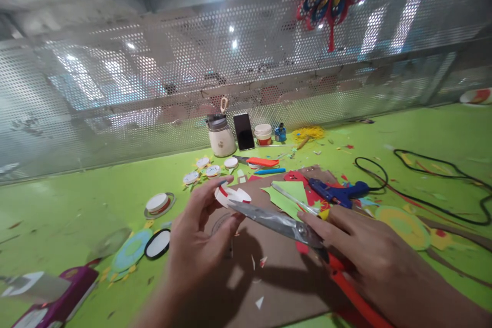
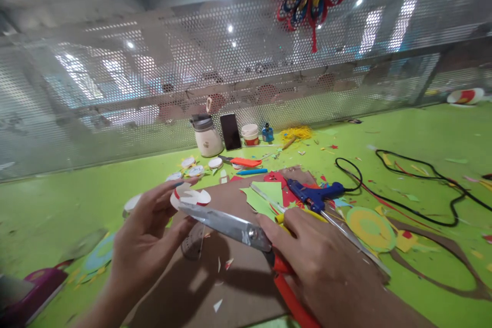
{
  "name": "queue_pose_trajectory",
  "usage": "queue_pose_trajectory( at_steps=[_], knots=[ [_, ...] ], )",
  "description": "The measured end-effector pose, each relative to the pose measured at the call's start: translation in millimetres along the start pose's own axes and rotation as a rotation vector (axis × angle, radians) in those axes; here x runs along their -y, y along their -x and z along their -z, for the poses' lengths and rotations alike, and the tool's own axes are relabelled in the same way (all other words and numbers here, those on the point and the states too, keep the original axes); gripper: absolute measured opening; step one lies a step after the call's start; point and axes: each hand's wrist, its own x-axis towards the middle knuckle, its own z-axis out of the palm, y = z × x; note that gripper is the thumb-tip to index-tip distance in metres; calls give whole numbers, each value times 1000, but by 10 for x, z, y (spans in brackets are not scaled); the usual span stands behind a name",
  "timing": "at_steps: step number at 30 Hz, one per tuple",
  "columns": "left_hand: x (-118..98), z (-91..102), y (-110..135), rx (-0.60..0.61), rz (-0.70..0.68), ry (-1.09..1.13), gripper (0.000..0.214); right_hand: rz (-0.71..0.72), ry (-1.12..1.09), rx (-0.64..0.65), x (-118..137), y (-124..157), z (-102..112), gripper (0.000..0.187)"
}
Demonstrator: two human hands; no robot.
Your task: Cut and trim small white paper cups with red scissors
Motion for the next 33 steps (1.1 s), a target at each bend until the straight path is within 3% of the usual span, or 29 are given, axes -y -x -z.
queue_pose_trajectory(
  at_steps=[12, 33],
  knots=[
    [-8, 2, -11, 20, 3, -26, 41, 63, 30, 6, -17, -19, 53, 45],
    [-50, -4, -12, 26, 29, 33, 39, 18, -32, 5, -36, 51, 30, 45]
  ],
)
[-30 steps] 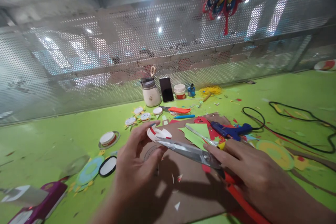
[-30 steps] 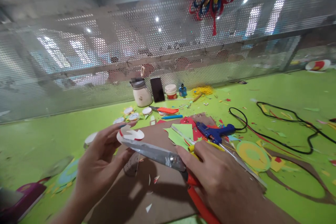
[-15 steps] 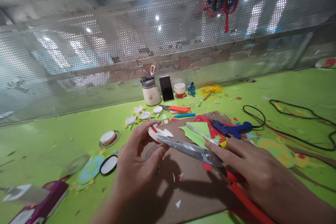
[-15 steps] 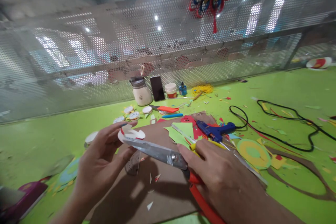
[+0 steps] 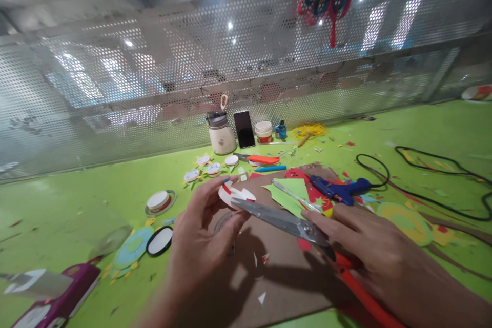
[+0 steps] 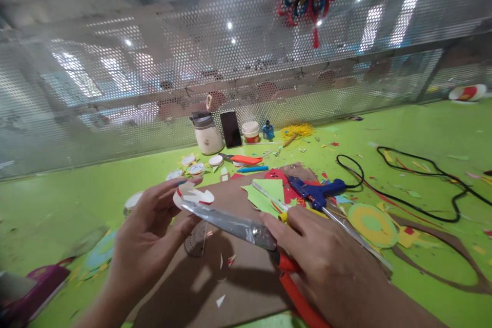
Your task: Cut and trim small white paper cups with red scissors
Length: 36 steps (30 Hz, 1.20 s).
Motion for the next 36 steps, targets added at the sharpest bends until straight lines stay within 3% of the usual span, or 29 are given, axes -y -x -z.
queue_pose_trajectory(
  at_steps=[36],
  knots=[
    [30, -12, 25, 21, 22, -193, 41, 36, 70, 12, 47, -50, 10, 45]
  ],
)
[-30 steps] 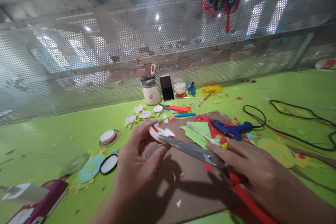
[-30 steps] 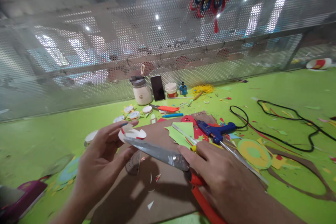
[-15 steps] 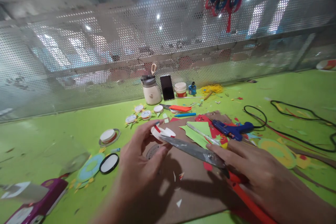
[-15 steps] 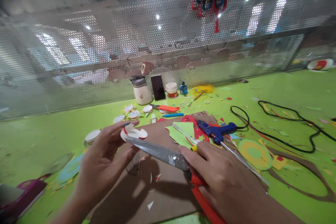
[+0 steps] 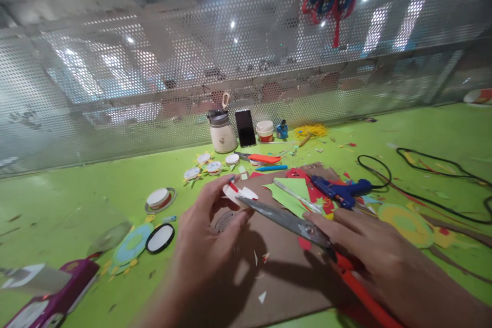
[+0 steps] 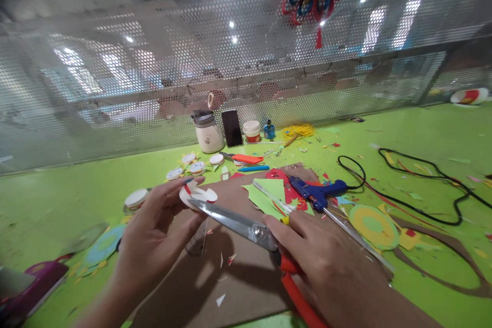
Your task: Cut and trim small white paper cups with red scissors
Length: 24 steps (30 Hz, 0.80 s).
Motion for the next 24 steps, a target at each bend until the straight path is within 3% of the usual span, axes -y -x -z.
queue_pose_trajectory(
  at_steps=[7, 15, 24],
  knots=[
    [-19, -8, 5, 3, 19, -21, 39, 15, 17, -19, 7, -17, -8, 45],
    [10, -1, 12, 0, 3, -55, 39, 34, 26, 62, -36, 71, -28, 49],
    [46, 4, 33, -15, 12, -155, 42, -19, 19, 23, 32, -7, -17, 50]
  ],
)
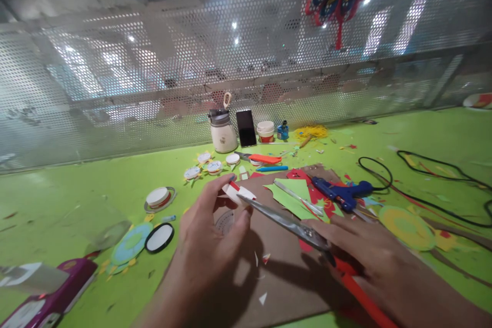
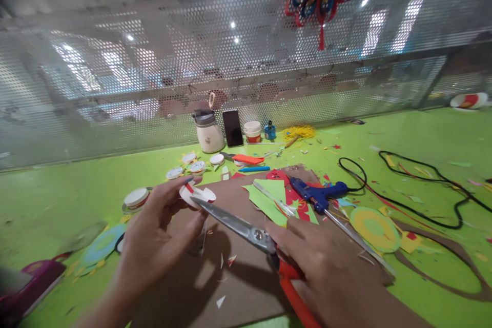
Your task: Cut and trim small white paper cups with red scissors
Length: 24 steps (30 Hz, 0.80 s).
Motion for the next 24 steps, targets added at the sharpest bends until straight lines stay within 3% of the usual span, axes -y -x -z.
queue_pose_trajectory(
  at_steps=[14, 24],
  knots=[
    [10, -12, -24, 16, 17, 19, 41, -243, -283, 236, 13, -44, 21, 48],
    [-18, 9, -57, 60, 83, -126, 39, -260, -267, 167, 3, -54, -7, 38]
  ],
)
